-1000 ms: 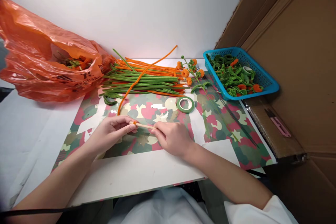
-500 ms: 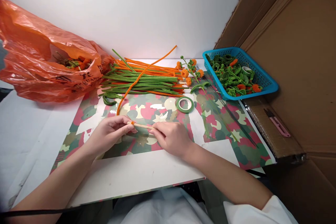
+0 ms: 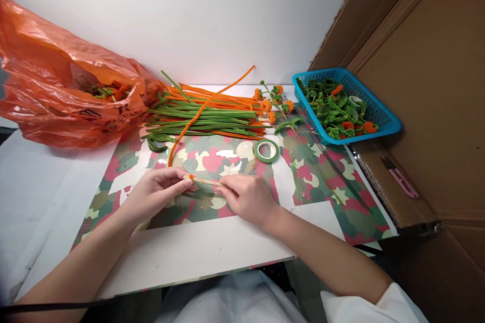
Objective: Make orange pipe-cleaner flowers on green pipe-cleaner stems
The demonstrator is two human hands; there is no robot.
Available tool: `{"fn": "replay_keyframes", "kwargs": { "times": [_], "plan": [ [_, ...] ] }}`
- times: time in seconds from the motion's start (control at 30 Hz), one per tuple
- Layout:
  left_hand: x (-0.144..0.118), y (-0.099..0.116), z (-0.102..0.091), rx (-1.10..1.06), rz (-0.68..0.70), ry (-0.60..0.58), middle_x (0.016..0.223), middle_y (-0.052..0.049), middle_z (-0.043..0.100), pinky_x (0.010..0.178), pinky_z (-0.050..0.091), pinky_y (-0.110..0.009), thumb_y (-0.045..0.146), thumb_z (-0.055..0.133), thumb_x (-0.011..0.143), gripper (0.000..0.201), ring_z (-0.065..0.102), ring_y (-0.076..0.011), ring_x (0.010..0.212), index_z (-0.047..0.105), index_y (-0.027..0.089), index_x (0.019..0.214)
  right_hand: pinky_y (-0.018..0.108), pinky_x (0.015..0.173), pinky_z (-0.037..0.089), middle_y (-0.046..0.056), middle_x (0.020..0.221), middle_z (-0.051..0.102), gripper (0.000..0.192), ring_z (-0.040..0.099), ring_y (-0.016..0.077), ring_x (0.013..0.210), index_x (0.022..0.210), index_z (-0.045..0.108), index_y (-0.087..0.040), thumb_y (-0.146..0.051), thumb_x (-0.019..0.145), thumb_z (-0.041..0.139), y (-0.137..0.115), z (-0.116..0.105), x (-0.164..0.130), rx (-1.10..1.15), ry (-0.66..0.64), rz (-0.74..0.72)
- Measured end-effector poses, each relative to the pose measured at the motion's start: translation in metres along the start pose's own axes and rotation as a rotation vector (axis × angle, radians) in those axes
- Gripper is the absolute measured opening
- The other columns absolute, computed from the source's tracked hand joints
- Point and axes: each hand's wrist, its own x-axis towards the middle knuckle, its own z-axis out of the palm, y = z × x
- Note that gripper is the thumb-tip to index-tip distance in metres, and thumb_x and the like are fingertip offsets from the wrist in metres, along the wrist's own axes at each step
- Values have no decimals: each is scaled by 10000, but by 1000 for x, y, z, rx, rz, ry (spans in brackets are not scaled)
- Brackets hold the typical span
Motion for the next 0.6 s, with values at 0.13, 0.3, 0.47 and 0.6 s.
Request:
{"fn": "replay_keyframes", "kwargs": {
  "times": [0.13, 0.3, 0.47, 0.6],
  "plan": [
    [-1, 4, 2, -23, -6, 8, 729, -42, 673, 630, 514, -256, 474, 670, 788, 332, 612, -163, 683, 678, 146, 738, 213, 559, 383, 19, 708, 687, 210, 566, 105, 592, 845, 703, -174, -279, 933, 543, 0, 1, 0, 17, -3, 29],
    [-1, 8, 4, 12, 1, 55, 694, -47, 687, 603, 521, -252, 509, 678, 757, 362, 619, -168, 656, 688, 154, 687, 216, 569, 400, 24, 731, 701, 191, 590, 114, 612, 848, 700, -176, -267, 926, 552, 0, 3, 0, 7, 9, 31],
    [-1, 7, 4, 70, -5, 86, 651, -44, 694, 613, 535, -244, 524, 659, 773, 384, 638, -169, 640, 686, 160, 656, 221, 578, 408, 27, 746, 712, 194, 605, 117, 616, 849, 697, -182, -268, 930, 544, 1, 4, -1, -35, 27, -3],
    [-1, 4, 5, 40, -1, 68, 686, -50, 707, 639, 552, -261, 513, 677, 772, 362, 654, -182, 672, 702, 157, 712, 222, 587, 414, 28, 758, 721, 197, 629, 123, 640, 849, 700, -187, -271, 933, 543, 1, 5, -1, -64, 29, -3]
  ]
}}
